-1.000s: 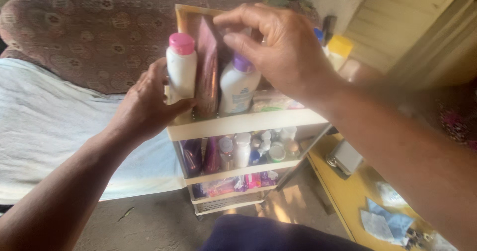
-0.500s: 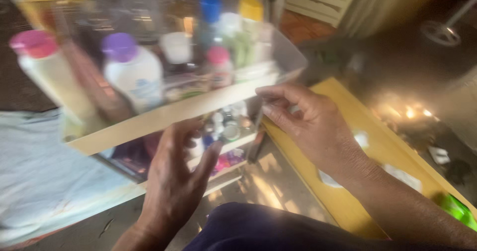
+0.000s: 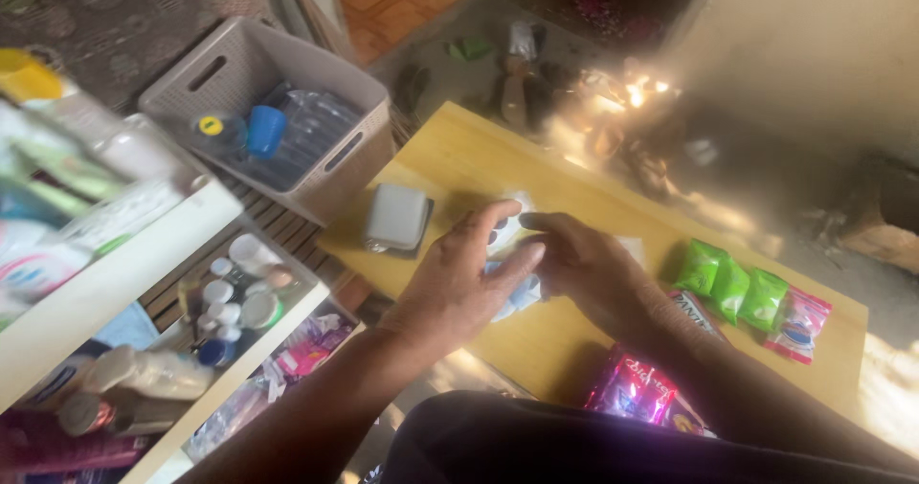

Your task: The person removes packaged goods, bottles, and small pouches from a rolling cart shelf and places them on a nearby table, then rearranges toiletry bottles, a cotton bud pack, and a coiled cable on the cart's top shelf, pressing items into place by hand.

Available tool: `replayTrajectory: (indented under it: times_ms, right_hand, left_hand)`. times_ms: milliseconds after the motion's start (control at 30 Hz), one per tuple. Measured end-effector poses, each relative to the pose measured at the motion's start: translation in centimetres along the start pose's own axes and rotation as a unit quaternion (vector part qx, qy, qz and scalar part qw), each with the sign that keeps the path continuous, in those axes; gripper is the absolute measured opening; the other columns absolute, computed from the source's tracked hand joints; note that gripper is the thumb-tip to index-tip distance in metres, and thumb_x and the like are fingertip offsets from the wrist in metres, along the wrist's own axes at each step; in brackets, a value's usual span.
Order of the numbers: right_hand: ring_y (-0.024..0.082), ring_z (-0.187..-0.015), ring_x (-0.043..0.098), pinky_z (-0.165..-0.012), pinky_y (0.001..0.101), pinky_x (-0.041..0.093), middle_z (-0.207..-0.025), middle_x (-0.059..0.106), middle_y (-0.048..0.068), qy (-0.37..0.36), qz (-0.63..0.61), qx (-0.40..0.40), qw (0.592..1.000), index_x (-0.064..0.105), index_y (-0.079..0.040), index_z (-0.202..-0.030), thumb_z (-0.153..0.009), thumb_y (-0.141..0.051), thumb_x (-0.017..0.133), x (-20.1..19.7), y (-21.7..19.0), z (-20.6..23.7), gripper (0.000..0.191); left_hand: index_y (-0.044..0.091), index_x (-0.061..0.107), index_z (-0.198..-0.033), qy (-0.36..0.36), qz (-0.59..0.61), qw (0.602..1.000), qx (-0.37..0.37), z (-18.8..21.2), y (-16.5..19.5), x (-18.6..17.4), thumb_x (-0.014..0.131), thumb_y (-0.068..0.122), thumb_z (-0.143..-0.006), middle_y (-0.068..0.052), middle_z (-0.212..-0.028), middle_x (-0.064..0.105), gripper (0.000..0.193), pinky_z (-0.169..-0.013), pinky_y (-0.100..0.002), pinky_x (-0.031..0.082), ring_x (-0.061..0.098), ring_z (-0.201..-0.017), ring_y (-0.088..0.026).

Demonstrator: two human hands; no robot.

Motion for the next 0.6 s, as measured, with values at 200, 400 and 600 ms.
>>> replayTrajectory:
  times_ms: [200, 400, 600]
  right_hand:
    - [0.022, -0.091, 0.075, -0.080, 0.0359, 0.062, -0.109, 0.080, 0.011, 0.015, 0.075, 0.096, 0.992, 0.069, -0.010, -0.130, -0.090, -0.024, 0.067, -7.3, 14.5, -4.1, 0.042]
    - [0.030, -0.110, 0.069, -0.097, 0.0442, 0.053, -0.122, 0.073, 0.015, 0.017, 0.297, -0.007, 0.955, 0.066, -0.009, -0.131, -0.079, -0.034, 0.078, -9.4, 25.4, -11.7, 0.060]
    - [0.040, -0.121, 0.059, -0.090, 0.0638, 0.044, -0.129, 0.064, 0.017, -0.051, 0.500, 0.055, 0.863, 0.061, -0.011, -0.135, -0.064, -0.045, 0.089, -7.8, 30.8, -14.4, 0.084]
  left_hand:
    - [0.007, 0.059, -0.132, -0.022, -0.058, 0.998, -0.002, -2.8, -0.7, 3.3, 0.067, 0.034, -0.094, -0.021, -0.124, 0.071, 0.047, -0.093, -0.042, 0.056, 0.071, -0.113, -0.035]
    - [0.011, 0.064, -0.130, -0.091, -0.022, 0.985, -0.147, -2.6, -3.5, 2.5, 0.064, 0.033, -0.092, -0.016, -0.122, 0.072, 0.044, -0.088, -0.038, 0.059, 0.073, -0.111, -0.027]
    - [0.008, 0.063, -0.131, -0.113, -0.022, 0.978, -0.177, -2.6, -4.6, 2.6, 0.062, 0.033, -0.095, -0.016, -0.118, 0.075, 0.044, -0.089, -0.035, 0.059, 0.075, -0.108, -0.024]
Point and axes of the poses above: each hand's wrist, its own z-axis away from the middle knuckle, its own x-axis out of the palm, y = z × x, the point moved 3 cm from there along -z, towards the middle knuckle
